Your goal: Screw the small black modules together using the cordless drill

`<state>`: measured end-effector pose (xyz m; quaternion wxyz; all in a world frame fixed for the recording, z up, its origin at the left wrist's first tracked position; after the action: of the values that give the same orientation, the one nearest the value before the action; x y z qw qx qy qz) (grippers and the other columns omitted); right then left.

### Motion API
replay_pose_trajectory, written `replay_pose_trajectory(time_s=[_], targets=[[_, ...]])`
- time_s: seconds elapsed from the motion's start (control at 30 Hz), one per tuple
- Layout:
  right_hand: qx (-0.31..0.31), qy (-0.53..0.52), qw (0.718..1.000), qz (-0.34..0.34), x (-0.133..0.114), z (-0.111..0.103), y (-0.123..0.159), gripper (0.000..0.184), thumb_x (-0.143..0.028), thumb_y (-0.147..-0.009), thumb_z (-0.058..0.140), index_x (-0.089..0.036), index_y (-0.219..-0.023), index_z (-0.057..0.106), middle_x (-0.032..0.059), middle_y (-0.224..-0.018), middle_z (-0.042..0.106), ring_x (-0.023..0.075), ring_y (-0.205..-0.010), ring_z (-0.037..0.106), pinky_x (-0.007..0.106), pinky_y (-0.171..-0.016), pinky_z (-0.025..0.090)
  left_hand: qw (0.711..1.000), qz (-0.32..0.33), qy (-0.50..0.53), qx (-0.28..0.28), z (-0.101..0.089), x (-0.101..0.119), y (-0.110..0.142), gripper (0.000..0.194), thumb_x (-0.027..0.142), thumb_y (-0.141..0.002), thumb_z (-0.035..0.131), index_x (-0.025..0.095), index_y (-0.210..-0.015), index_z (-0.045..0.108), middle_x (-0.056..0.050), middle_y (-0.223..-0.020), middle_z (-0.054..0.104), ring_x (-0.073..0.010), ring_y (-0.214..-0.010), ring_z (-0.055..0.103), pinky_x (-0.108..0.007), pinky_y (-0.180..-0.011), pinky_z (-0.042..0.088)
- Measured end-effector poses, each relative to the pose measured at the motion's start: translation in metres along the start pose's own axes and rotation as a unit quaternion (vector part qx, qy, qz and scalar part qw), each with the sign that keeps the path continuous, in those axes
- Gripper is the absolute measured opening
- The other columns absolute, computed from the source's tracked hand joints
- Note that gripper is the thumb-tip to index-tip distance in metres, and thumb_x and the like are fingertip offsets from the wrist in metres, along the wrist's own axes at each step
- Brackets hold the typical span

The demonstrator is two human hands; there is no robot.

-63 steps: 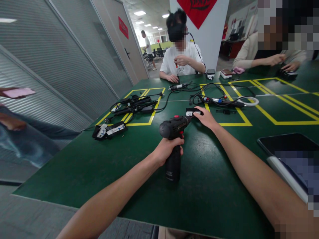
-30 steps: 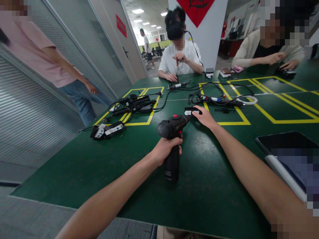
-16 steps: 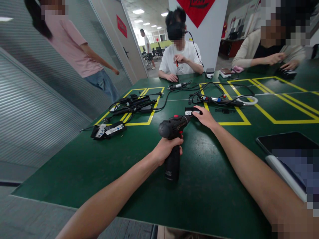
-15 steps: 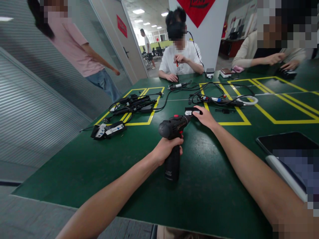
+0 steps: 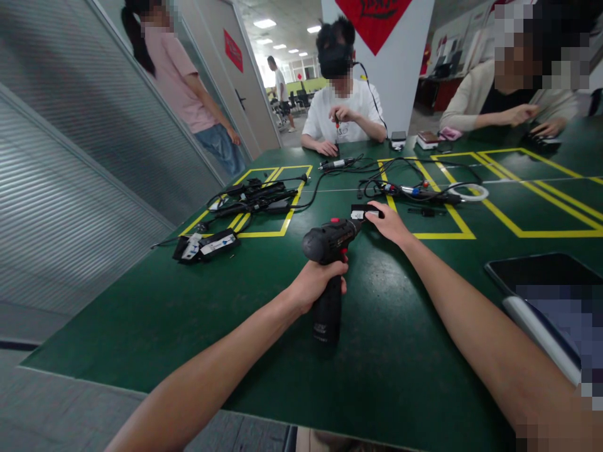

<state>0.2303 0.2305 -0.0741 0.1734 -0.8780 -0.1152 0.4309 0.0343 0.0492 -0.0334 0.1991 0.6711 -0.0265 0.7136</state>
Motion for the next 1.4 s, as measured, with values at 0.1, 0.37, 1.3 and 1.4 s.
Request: replay_pose_trajectory(time_s=[0.1, 0.37, 1.3, 1.4], targets=[[0.003, -0.002, 1.000, -0.003, 0.0010, 0.0003, -0.0003, 0.046, -0.040, -0.084, 0.058, -0.023, -0.126, 0.063, 0.0085, -0.119, 0.063, 0.0248, -0.108, 0.060, 0.039, -0.096, 0.046, 1.000, -0.002, 0.002, -0.002, -0.0001, -0.0011, 0.0005, 0.021, 0.024, -0.075, 0.062, 0.014, -0.092, 0.055, -0.001, -0.077, 0.056, -0.0083, -0.051, 0.056, -0.022, -0.052, 0.041], [0.007, -0.002, 1.000, -0.002, 0.0012, 0.0003, -0.0003, 0.045, -0.040, -0.084, 0.058, -0.023, -0.126, 0.063, 0.0081, -0.119, 0.063, 0.0253, -0.109, 0.060, 0.040, -0.097, 0.046, 1.000, -0.003, 0.004, 0.000, -0.0001, -0.0020, 0.0007, 0.020, 0.024, -0.076, 0.062, 0.014, -0.092, 0.055, 0.000, -0.072, 0.056, -0.0090, -0.051, 0.056, -0.022, -0.052, 0.041], [-0.007, -0.001, 1.000, 0.015, -0.0032, -0.0014, 0.0014, 0.048, -0.040, -0.084, 0.057, -0.021, -0.128, 0.061, 0.0095, -0.125, 0.061, 0.0255, -0.113, 0.059, 0.040, -0.099, 0.045, 1.000, -0.019, -0.004, 0.006, 0.0017, 0.0003, 0.0013, 0.021, 0.025, -0.074, 0.062, 0.015, -0.091, 0.056, 0.000, -0.060, 0.057, -0.0107, -0.049, 0.055, -0.022, -0.050, 0.039], [-0.011, -0.003, 1.000, 0.021, -0.0031, -0.0016, 0.0013, 0.048, -0.040, -0.084, 0.057, -0.022, -0.128, 0.061, 0.0092, -0.125, 0.061, 0.0253, -0.112, 0.060, 0.040, -0.100, 0.045, 1.000, -0.017, 0.001, 0.004, 0.0001, -0.0010, 0.0003, 0.021, 0.025, -0.074, 0.063, 0.015, -0.091, 0.056, 0.000, -0.064, 0.057, -0.0107, -0.050, 0.056, -0.022, -0.051, 0.040]])
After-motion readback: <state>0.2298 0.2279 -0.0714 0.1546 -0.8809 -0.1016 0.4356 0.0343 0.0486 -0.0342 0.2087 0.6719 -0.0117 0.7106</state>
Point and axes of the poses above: each hand's wrist, its own y-axis away from the middle knuckle, its own z-axis out of the palm, x = y × z, the point moved 8 cm from there along -y, towards the middle knuckle
